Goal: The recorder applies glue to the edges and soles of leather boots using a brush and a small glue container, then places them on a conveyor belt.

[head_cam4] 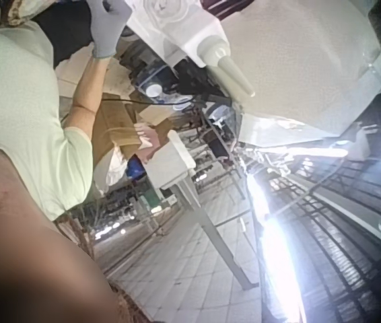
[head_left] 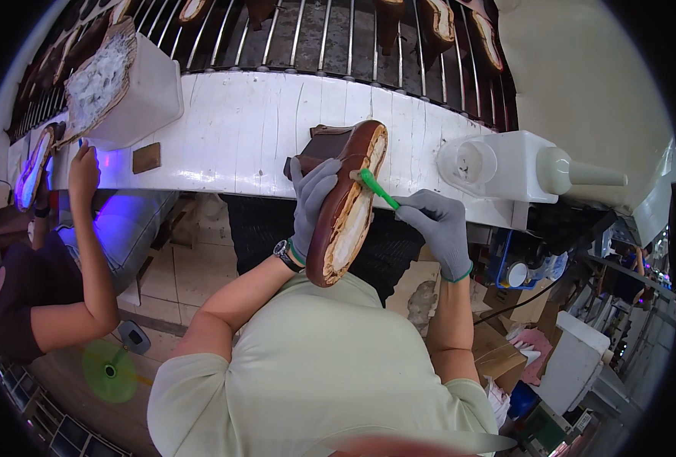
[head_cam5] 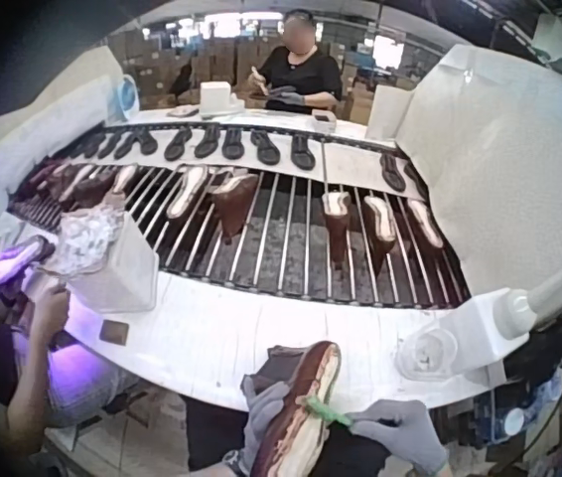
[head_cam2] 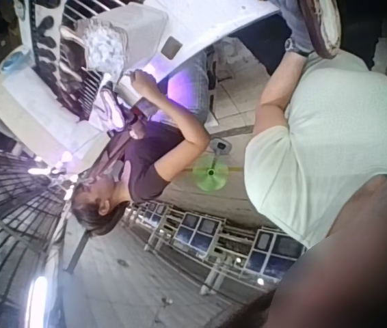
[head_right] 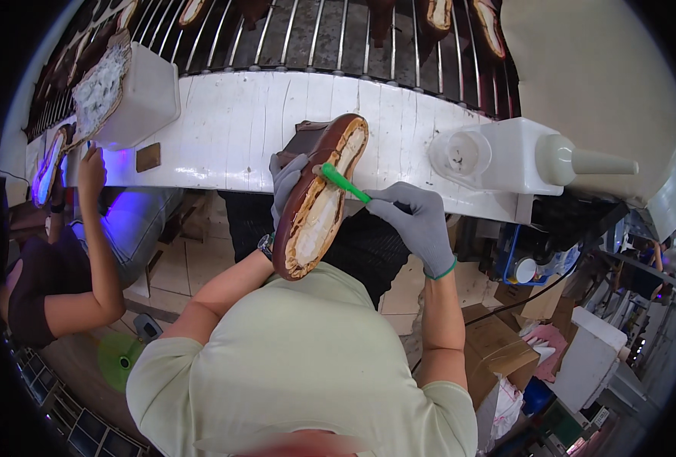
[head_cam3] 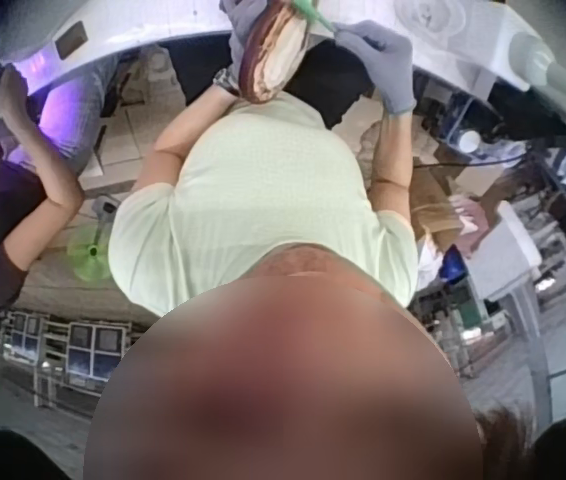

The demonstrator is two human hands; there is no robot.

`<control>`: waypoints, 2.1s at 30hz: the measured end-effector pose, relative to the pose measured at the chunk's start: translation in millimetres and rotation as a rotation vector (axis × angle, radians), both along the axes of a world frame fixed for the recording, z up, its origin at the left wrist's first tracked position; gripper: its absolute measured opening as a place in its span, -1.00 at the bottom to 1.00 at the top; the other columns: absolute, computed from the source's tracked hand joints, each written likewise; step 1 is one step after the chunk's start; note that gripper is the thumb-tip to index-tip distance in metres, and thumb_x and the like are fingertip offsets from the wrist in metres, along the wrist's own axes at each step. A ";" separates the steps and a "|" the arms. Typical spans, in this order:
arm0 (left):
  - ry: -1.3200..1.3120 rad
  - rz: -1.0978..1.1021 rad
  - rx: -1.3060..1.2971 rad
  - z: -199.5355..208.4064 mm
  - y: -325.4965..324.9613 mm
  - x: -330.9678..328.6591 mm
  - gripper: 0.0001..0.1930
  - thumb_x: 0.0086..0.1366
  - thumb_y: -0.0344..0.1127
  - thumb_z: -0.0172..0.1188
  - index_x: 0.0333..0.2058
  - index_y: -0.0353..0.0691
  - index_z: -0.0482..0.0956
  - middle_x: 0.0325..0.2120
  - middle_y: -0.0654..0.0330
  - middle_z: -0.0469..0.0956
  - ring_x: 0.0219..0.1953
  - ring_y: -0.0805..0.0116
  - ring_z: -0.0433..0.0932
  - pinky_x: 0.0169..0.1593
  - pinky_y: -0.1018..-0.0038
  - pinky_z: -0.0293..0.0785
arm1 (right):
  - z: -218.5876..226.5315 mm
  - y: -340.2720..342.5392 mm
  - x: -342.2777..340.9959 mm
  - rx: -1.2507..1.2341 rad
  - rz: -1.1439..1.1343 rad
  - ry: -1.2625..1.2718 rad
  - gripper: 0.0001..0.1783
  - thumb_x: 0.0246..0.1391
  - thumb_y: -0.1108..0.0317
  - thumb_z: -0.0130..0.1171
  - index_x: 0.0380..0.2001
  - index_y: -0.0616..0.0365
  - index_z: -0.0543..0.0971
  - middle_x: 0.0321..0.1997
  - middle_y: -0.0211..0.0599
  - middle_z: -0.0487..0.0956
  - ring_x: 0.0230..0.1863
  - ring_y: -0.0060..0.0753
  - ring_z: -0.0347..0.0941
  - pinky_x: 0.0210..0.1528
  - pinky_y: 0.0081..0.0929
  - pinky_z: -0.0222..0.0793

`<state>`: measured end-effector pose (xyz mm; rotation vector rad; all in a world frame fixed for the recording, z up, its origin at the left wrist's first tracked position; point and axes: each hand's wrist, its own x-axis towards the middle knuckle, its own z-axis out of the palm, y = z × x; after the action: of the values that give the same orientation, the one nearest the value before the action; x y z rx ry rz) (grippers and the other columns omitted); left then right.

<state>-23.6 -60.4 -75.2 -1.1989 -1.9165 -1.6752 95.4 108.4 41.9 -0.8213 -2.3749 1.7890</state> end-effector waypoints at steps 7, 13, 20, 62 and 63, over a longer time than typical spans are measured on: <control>-0.113 -0.062 0.006 -1.6 -4.5 -0.2 -0.28 0.09 -0.29 0.42 0.17 -0.16 0.21 0.17 0.05 0.35 0.22 0.08 0.38 0.40 -0.22 -0.21 | 23.3 -15.2 3.0 0.071 0.152 0.045 -0.77 -0.07 0.53 0.36 -0.25 0.21 0.72 -0.47 -0.31 0.63 -0.48 -0.61 0.44 -0.40 -0.63 0.30; -0.040 -0.014 -0.043 1.3 -4.6 -3.5 -0.23 0.09 -0.23 0.44 0.20 -0.18 0.19 0.15 0.00 0.37 0.22 0.08 0.39 0.39 -0.23 -0.24 | 37.5 -29.0 12.2 0.145 0.343 0.111 -0.69 -0.17 0.60 0.40 -0.24 0.24 0.72 -0.40 -0.26 0.66 -0.46 -0.55 0.55 -0.39 -0.65 0.39; -0.059 -0.024 -0.010 9.4 -0.4 -2.9 -0.23 0.08 -0.27 0.45 0.20 -0.16 0.19 0.15 0.04 0.37 0.22 0.11 0.37 0.38 -0.25 -0.22 | 13.3 -15.0 -11.6 0.134 -0.141 0.048 -0.81 0.01 0.48 0.31 -0.26 0.23 0.72 -0.52 -0.38 0.59 -0.47 -0.70 0.38 -0.40 -0.66 0.26; -0.577 -0.683 -0.440 90.8 -28.4 -33.0 -0.10 -0.05 -0.28 0.51 0.28 -0.20 0.24 0.19 0.11 0.36 0.20 0.23 0.39 0.28 0.35 0.29 | 78.9 -29.5 0.8 0.304 0.139 0.323 -0.71 -0.15 0.49 0.44 -0.25 0.19 0.72 -0.40 -0.24 0.66 -0.46 -0.47 0.57 -0.41 -0.60 0.42; -0.530 -0.707 -0.404 94.8 -26.7 -36.7 -0.08 -0.09 -0.27 0.53 0.27 -0.21 0.26 0.18 0.11 0.37 0.19 0.22 0.40 0.27 0.35 0.30 | 80.5 -26.7 -0.6 0.326 0.151 0.324 -0.71 -0.15 0.49 0.44 -0.25 0.18 0.72 -0.41 -0.24 0.66 -0.47 -0.47 0.57 -0.42 -0.59 0.42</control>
<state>-60.3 -87.1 19.6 -1.9092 -2.4044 -2.1836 94.8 81.7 122.5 -0.2969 -2.4587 1.3879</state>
